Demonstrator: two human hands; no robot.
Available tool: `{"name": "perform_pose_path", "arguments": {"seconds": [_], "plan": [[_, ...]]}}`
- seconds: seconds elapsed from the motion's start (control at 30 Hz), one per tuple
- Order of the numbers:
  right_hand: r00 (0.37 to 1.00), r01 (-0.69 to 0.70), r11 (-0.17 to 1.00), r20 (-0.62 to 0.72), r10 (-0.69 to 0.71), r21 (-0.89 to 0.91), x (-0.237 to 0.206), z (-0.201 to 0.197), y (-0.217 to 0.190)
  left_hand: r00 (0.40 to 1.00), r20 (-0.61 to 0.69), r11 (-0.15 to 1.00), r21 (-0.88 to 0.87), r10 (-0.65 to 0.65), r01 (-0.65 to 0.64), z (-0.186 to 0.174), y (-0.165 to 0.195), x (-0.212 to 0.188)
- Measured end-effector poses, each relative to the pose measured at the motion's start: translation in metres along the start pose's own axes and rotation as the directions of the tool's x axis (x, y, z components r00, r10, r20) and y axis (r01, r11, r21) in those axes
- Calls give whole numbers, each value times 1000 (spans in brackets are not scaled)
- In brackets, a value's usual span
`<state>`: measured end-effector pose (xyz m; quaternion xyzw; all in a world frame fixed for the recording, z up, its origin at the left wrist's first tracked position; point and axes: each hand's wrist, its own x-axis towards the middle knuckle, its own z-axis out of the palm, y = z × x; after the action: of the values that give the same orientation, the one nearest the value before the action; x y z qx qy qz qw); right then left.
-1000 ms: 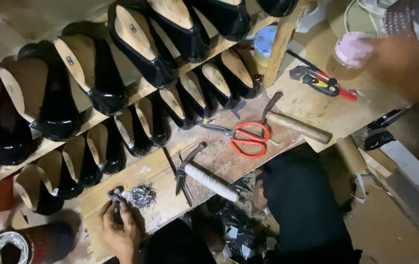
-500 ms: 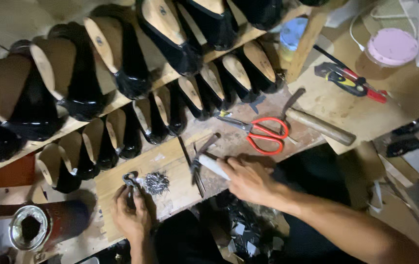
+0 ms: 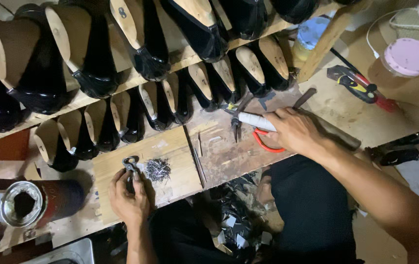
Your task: The person scrapes the sole of a black shoe with a metal tool, then applies a yellow adhesive to the sole by hand. The person places the shoe on a shelf and retrieves another shoe to continue the process.
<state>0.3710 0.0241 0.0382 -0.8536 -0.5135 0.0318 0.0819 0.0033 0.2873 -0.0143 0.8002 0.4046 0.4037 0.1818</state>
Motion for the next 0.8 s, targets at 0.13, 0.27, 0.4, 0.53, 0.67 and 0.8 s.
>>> {"name": "perform_pose_path", "arguments": {"seconds": [0.13, 0.27, 0.4, 0.53, 0.67, 0.8], "plan": [[937, -167, 986, 310, 161, -10, 12, -1, -1, 1000, 5, 1000, -7, 9, -9, -2, 3, -1], [992, -41, 987, 121, 22, 152, 6, -9, -3, 999, 0, 999, -7, -46, 46, -3, 7, -1], [999, 4, 1000, 50, -4, 0, -28, -19, 14, 999, 8, 999, 22, -36, 36, -4, 6, -1], [986, -151, 987, 66, 154, -53, -77, -29, 65, 999, 17, 998, 35, -44, 43, -5, 5, 1], [988, -66, 995, -141, 55, -76, -108, -36, 129, 975, -39, 961, 180, 219, -208, -7, 16, 8], [835, -543, 812, 242, 495, 213, -120, -30, 166, 894, 271, 865, 265, 357, -426, -2, 42, 10]]}}
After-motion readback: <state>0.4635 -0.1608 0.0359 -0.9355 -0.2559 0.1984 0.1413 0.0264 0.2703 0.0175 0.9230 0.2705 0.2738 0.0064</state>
